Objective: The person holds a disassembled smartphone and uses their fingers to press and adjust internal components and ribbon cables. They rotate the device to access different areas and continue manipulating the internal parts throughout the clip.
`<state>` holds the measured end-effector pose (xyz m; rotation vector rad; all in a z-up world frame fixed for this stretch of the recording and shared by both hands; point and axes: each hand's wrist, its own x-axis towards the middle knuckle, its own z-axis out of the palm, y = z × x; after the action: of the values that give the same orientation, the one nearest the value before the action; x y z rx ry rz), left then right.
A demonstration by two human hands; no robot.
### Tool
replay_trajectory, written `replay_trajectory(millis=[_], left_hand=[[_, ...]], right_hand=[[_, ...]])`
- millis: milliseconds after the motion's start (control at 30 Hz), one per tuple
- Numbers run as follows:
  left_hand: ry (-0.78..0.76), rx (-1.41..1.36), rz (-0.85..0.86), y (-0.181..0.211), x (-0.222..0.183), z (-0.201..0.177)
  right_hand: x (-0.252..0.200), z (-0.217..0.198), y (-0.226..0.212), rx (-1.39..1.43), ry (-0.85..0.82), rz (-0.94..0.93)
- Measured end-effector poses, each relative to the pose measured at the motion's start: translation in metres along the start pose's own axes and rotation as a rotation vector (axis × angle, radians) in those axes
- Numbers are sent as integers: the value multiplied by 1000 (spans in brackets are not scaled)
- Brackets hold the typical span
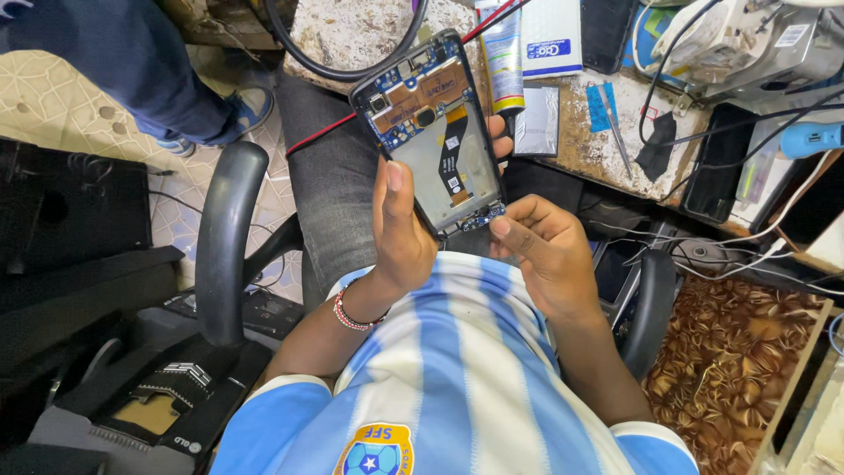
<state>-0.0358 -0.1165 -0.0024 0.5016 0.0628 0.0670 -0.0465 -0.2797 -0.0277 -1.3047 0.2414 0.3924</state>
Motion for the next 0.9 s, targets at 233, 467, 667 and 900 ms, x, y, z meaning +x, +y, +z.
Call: replay_trajectory(millis=[233,467,667,900], left_hand=[[37,-5,-76,5,3,-1],[32,53,-44,4,2,2],[70,16,-20,0,1,2],[99,-38,22,-6,-2,5]], right_hand=[[-5,7,-7,-217,75,-100],[-7,13,-12,-319,96,-126],[-7,16,-2,-319,79,-130],[-11,24,1,-398,69,-217]])
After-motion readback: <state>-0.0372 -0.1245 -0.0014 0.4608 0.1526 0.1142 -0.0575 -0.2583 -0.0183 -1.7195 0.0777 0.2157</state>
